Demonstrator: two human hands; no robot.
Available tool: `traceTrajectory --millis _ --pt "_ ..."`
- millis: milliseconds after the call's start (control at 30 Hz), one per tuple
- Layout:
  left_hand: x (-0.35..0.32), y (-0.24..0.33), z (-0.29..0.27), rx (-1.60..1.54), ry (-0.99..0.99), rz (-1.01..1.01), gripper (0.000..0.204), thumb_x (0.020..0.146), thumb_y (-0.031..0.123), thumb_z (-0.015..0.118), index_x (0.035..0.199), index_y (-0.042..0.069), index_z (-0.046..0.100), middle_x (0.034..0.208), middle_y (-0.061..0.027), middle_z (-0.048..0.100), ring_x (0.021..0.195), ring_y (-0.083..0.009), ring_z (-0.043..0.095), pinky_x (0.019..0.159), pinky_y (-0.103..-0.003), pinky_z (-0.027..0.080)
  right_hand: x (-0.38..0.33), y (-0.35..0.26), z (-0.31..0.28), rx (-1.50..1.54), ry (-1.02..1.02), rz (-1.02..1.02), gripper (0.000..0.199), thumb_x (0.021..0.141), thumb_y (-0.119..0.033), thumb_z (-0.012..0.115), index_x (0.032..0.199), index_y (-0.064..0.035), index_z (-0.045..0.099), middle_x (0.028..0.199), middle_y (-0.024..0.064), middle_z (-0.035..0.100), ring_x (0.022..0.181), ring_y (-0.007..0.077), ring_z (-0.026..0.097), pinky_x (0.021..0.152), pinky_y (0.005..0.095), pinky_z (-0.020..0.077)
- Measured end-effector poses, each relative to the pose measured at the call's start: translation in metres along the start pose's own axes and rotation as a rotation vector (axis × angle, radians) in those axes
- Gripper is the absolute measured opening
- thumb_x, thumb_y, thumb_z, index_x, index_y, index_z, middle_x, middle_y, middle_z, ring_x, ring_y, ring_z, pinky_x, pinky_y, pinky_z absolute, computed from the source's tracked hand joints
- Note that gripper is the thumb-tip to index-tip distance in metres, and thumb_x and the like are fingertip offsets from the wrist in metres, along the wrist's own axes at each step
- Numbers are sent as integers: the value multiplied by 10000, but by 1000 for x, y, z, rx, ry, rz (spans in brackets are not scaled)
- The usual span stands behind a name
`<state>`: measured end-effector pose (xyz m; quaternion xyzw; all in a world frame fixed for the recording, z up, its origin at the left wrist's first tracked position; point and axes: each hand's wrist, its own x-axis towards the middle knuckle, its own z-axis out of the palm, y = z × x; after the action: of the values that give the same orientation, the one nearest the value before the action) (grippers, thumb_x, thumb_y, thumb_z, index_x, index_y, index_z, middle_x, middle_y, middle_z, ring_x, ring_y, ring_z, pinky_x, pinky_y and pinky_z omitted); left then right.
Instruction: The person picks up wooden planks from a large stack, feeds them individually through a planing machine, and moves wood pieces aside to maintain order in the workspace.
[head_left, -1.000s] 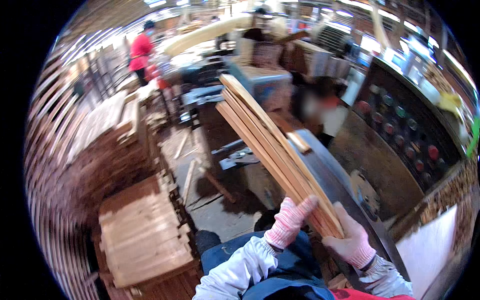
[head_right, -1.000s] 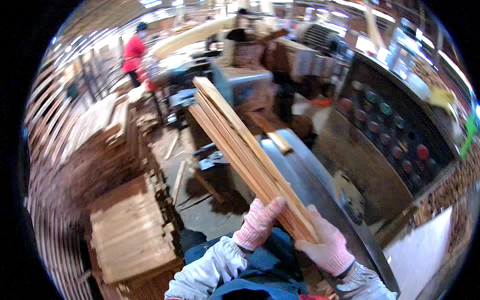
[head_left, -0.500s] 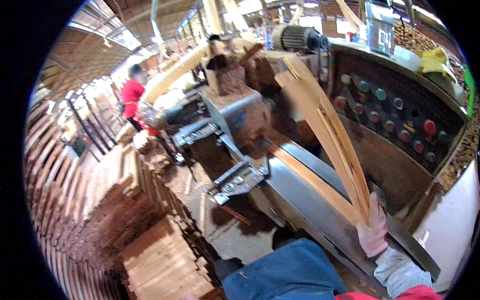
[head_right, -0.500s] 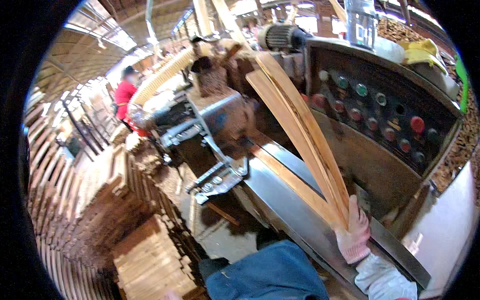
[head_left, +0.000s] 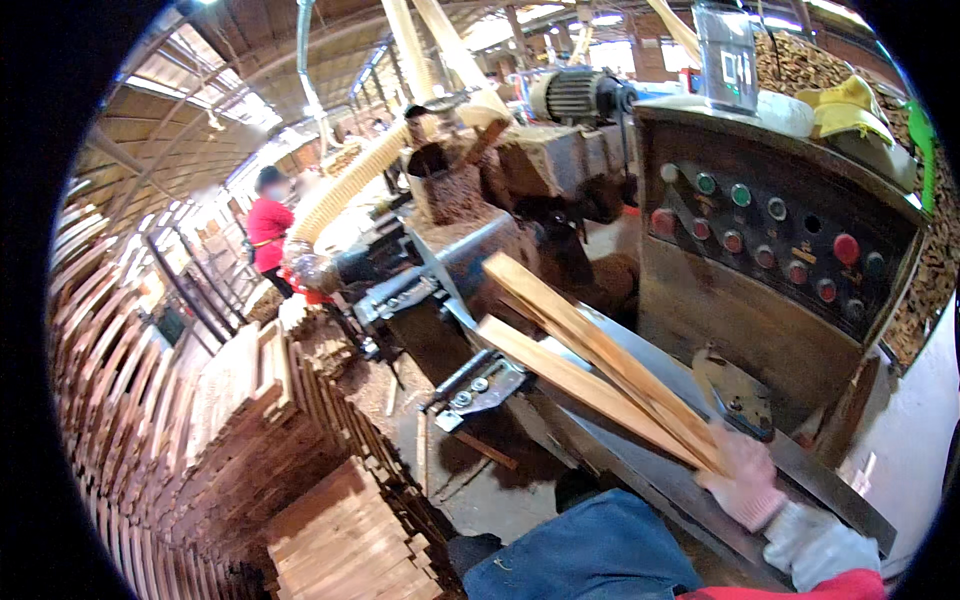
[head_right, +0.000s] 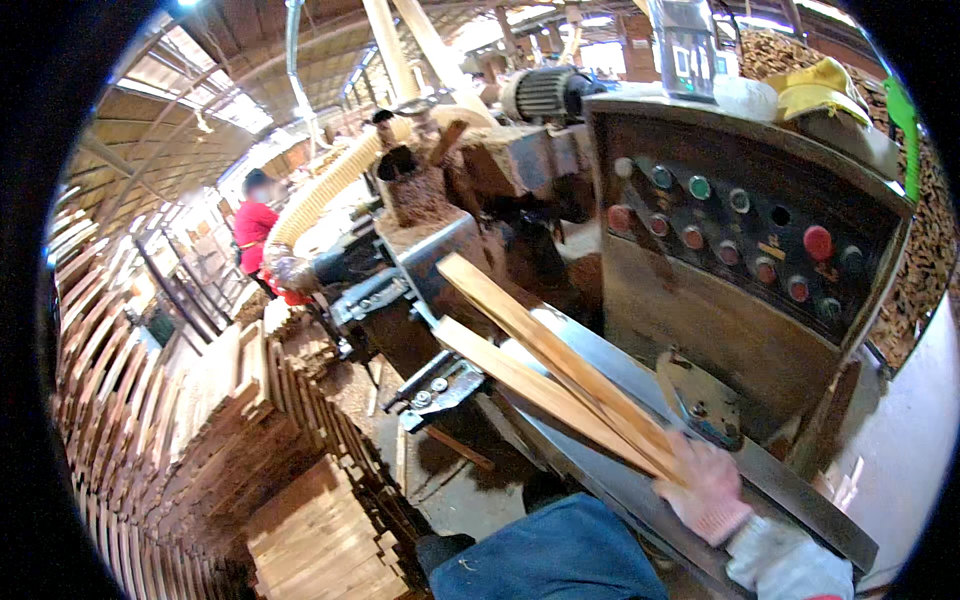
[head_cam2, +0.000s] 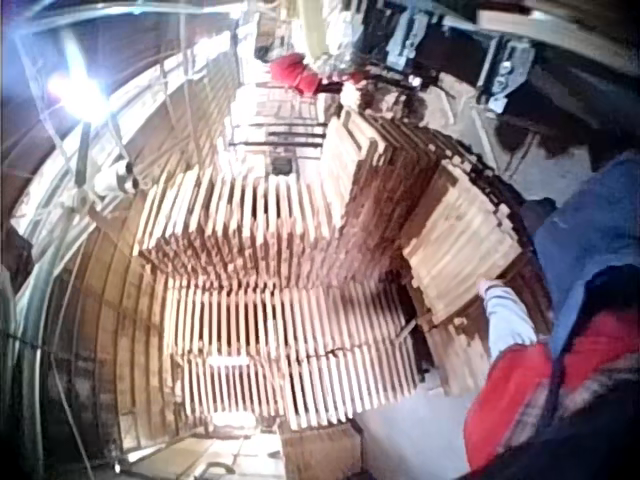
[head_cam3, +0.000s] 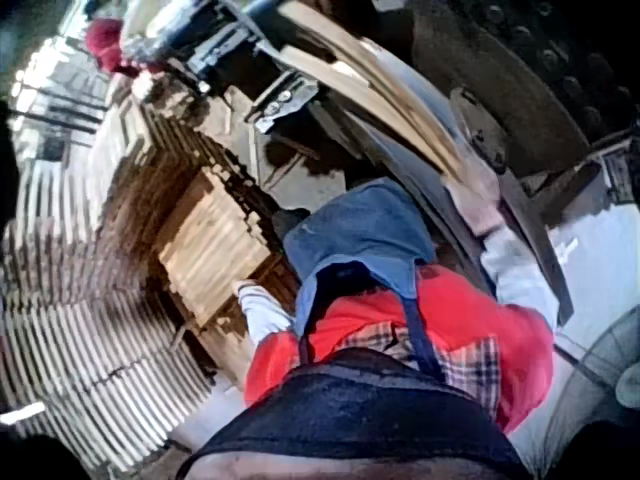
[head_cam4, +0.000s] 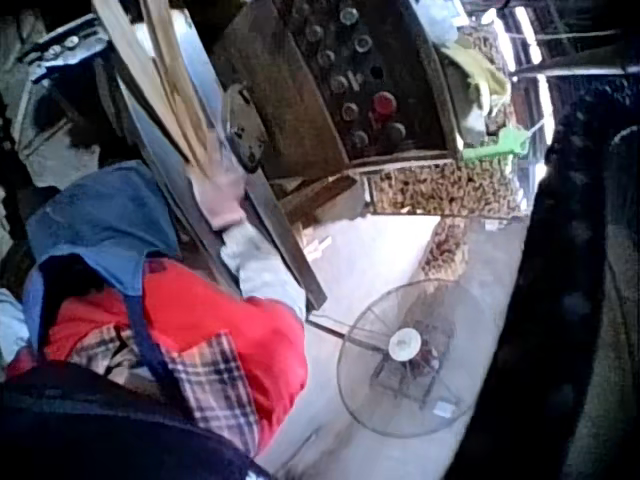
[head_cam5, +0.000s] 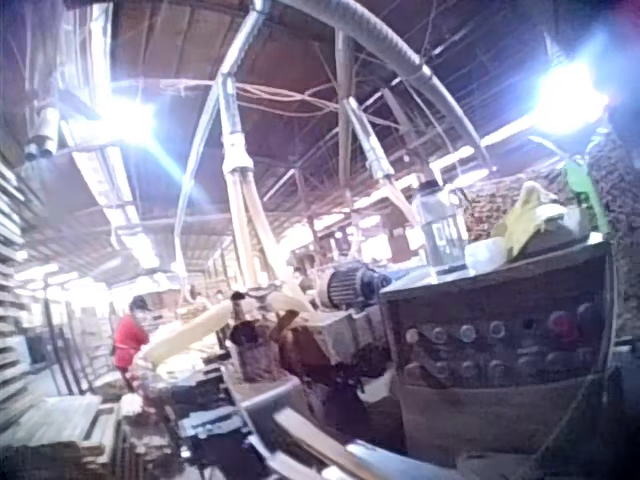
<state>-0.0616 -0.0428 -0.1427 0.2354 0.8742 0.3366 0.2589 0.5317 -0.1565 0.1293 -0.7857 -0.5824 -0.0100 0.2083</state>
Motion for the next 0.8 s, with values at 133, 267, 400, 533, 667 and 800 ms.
traceTrajectory --millis 133,267,400,533,667,800 --pt "5 -3 4 26 -27 45 647 894 358 712 1410 35 491 1389 -182 553 1255 -329 524 1028 -475 455 -113 26 -45 -180 62 67 863 651 -283 824 1405 -30 488 1085 173 666 984 380 603 847 496 459" --pt "12 8 18 28 -64 64 649 909 372 688 1426 43 476 1411 -174 534 1276 -322 505 1043 -475 442 -118 19 -38 -185 17 243 824 648 -261 802 1372 -7 502 1129 197 642 980 394 581 867 503 439" --pt "14 14 31 37 -91 57 651 923 387 664 1442 50 460 1432 -165 514 1298 -315 485 1058 -475 430 -59 -3 -16 -171 163 185 834 707 -298 765 1397 38 439 1085 216 616 940 413 564 858 501 434" --pt "20 12 28 52 -98 9 654 938 401 640 1458 58 444 1454 -156 495 1319 -308 466 1072 -475 418 49 -18 31 45 266 10 820 755 -289 742 1441 9 404 1049 245 614 935 428 585 807 530 447" --pt "23 29 47 56 -151 16 656 952 415 617 1475 65 428 1475 -148 476 1340 -302 447 1087 -475 406 151 -40 62 68 501 -200 775 844 -353 699 1490 -59 389 1071 232 635 928 429 612 791 524 478" --pt "31 20 23 59 -105 5 659 967 430 593 1491 73 413 1497 -139 457 1361 -295 427 1101 -476 393 168 -60 73 121 283 -155 750 872 -379 680 1496 -73 401 1080 225 639 943 407 618 819 508 483"
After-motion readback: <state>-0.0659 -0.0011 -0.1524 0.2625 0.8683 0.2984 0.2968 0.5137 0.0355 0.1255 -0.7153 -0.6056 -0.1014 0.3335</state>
